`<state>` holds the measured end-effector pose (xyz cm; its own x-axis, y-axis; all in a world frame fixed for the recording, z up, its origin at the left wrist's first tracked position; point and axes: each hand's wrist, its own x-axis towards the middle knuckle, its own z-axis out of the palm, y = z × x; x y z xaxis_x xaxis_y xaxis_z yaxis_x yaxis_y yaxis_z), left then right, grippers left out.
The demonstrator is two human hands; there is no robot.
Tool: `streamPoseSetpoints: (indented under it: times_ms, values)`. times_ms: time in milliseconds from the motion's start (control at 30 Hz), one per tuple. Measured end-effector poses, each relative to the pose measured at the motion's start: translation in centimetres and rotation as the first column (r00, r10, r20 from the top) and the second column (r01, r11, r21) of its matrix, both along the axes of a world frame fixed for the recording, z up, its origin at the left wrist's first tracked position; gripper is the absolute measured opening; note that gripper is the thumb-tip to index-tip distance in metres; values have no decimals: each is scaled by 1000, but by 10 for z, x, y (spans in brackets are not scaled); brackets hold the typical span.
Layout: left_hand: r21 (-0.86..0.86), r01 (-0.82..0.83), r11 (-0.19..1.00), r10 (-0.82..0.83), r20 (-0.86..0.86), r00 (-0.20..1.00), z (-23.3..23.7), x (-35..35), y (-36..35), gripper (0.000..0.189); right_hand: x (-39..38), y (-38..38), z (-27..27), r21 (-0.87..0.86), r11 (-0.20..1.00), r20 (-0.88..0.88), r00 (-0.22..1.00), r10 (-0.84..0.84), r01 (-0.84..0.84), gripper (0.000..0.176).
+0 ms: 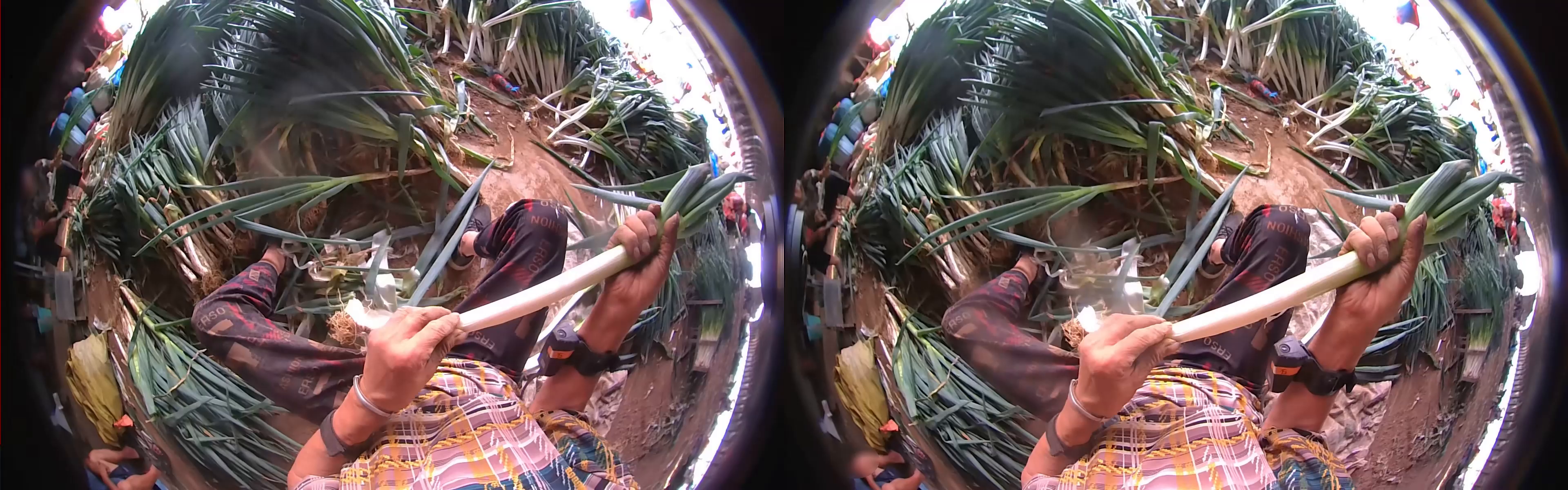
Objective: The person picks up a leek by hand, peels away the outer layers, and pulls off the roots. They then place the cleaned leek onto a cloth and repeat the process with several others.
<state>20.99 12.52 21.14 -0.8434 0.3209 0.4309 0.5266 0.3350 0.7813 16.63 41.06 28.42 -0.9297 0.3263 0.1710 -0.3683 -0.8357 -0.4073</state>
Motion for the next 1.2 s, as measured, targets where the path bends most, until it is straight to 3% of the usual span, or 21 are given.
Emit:
streamPoseSetpoints:
  times_ms: [167,467,667,767,967,1067,1167,1200]
  values:
    - [-41,-2,999,5,60,998,7,0,5,22,0,3,-2,-51,998,37,999,-26,28,31]
    - [-120,158,980,-148,85,985,1,2,8,16,2,4,-3,-64,997,82,996,-47,52,33]
    - [-158,163,974,-162,19,987,3,6,3,19,-1,6,-10,-26,992,176,977,-116,122,33]
    - [-34,98,995,-97,49,994,6,4,4,20,-2,6,-10,-33,993,176,979,-107,114,33]
    - [43,123,991,-128,164,978,3,8,3,16,-1,5,-7,-88,996,134,991,-22,34,33]
    - [2,115,993,-115,113,987,4,9,3,15,-2,9,-10,-121,992,153,988,-15,34,32]
    - [-270,139,953,-168,-89,982,7,9,1,17,-5,13,-16,-109,987,223,970,-96,122,30]
    - [-248,144,958,-175,-106,979,2,9,-2,19,-6,19,-19,-115,987,226,970,-84,112,27]
